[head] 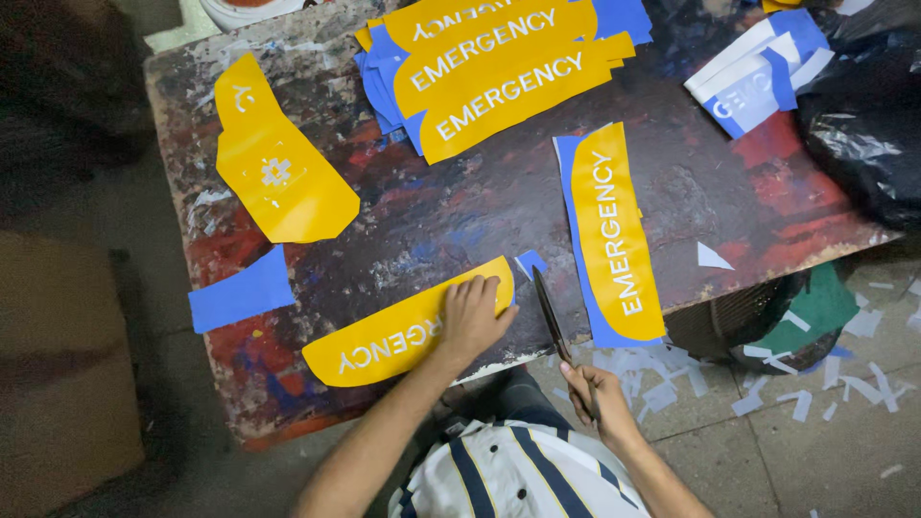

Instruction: The person uses shears to cut yellow and blue printed sheets into curved shapes with the word 'EMERGENCY' on them. They trim the edges of each sheet, flip them over, and stack the finished pieces on the table.

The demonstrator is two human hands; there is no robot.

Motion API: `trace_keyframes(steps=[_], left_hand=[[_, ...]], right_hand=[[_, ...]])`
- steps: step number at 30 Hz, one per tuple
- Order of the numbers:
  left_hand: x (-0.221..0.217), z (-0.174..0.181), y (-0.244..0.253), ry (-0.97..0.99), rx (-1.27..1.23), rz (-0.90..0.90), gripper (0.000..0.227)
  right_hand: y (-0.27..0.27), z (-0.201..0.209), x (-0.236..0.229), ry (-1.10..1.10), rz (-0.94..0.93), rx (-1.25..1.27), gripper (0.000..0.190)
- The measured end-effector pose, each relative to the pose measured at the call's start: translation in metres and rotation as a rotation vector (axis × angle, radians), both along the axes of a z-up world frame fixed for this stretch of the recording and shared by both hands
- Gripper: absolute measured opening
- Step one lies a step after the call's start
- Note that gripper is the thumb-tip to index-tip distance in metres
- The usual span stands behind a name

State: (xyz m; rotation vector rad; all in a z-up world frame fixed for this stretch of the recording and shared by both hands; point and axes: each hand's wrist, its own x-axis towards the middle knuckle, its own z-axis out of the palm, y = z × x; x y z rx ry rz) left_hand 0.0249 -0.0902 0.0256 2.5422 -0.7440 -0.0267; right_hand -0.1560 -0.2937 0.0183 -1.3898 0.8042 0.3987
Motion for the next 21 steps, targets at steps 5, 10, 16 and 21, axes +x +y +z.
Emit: trace_keyframes(steps=[5, 10, 16, 21], left_hand=[[0.007, -0.017, -0.024, 0.084, -0.090, 0.195, 0.036], [0.013, -0.027, -0.018, 0.207, -0.180, 0.223, 0.021], [0.012, -0.034, -0.023, 0.176, -0.041, 0.228, 0.015], [0.020, -0.051, -0.023, 0.313, -0.389, 0.421, 0.017]], right_hand=[[0.006, 0.000, -0.004, 0.020, 0.008, 0.033, 0.050], [0.012, 0.000, -0.004, -0.007, 0.024, 0.093, 0.049], [0.013, 0.001, 0.000, 0.017, 0.048, 0.096, 0.049], [0.012, 0.000, 0.001, -0.001, 0.027, 0.132, 0.049]])
